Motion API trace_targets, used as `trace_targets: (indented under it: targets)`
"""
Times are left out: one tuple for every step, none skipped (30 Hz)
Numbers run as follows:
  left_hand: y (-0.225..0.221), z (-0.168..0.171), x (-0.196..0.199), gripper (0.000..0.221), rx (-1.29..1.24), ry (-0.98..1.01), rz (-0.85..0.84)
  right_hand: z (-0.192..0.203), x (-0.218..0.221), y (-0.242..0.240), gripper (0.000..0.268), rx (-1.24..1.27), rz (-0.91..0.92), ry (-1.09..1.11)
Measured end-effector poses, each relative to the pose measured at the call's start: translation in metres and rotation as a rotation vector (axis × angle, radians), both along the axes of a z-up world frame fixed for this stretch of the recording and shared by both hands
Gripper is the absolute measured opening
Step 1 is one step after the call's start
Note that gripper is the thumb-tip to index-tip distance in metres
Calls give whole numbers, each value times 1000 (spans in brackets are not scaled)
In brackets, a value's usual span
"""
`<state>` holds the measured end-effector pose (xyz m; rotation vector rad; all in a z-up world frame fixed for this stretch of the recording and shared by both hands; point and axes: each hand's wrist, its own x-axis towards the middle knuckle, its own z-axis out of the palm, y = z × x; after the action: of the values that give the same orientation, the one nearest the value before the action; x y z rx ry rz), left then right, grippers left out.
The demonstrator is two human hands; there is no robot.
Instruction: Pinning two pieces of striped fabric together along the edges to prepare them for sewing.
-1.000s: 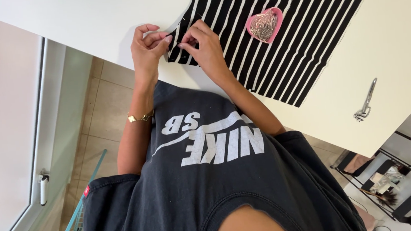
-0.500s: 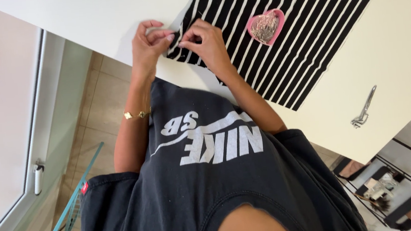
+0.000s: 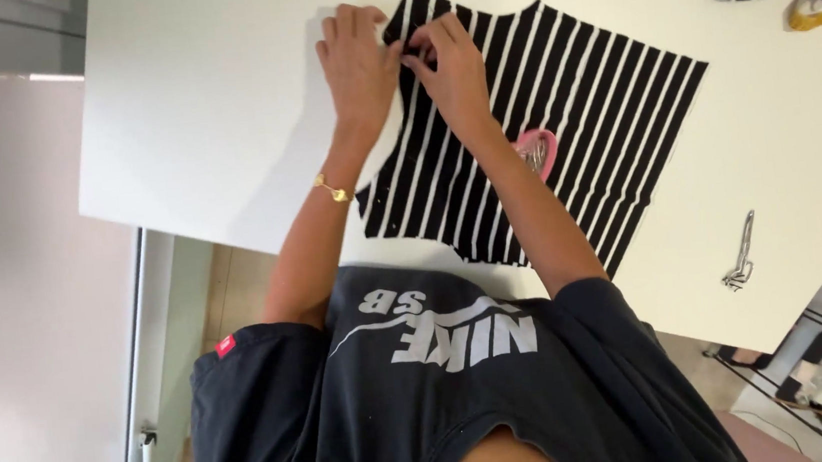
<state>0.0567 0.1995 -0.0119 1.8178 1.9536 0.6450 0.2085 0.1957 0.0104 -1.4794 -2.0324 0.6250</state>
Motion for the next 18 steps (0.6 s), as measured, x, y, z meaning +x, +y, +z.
trace_targets:
  targets:
    - [2,-4,1,39,-8,-5,-4,0,-2,2,26,-8,-4,-5]
    - [3,-7,2,36,42,30,-17,0,-3,4,23,-10,-17,-15]
    - [3,-10,4,34,92,64,-31,0,-4,4,20,-11,-30,-25]
    - [3,-7,3,34,81,60,-35,0,-4,5,20,-22,-33,-29]
    - [2,-4,2,32,81,-1,-38,2,-5,5,21,2,-13,-43]
    - [4,0,0,29,85,-60,-40,3,-6,7,21,31,9,-53]
    - [5,2,-1,29,79,-61,-42,3,-5,9,21,25,6,-54]
    - [3,4,-1,26,44,-141,-71,3,-3,7,24,-25,11,-60]
    - [1,7,-2,24,9,-220,-98,4,-2,5,28,-76,17,-65]
    - [3,7,-3,24,5,-221,-99,7,-3,6,28,-80,15,-65]
    - [4,7,-4,25,-10,-300,-107,10,-4,6,24,-99,3,-1]
    - [5,8,-4,26,-24,-382,-118,14,-3,7,21,-117,-13,60]
    - [7,8,-6,26,-28,-384,-121,13,-3,6,21,-120,-17,59]
    - [10,8,-7,23,-62,-440,-112,12,-4,7,21,-101,-16,71]
    - [13,8,-8,21,-97,-496,-102,11,-4,7,21,-82,-14,84]
    - [14,15,-12,21,-97,-494,-102,11,-4,6,21,-82,-15,86]
    - [15,23,-15,21,-154,-595,-98,10,-4,5,25,-83,-16,104]
    - [16,31,-18,22,-212,-695,-94,10,-4,5,28,-84,-18,122]
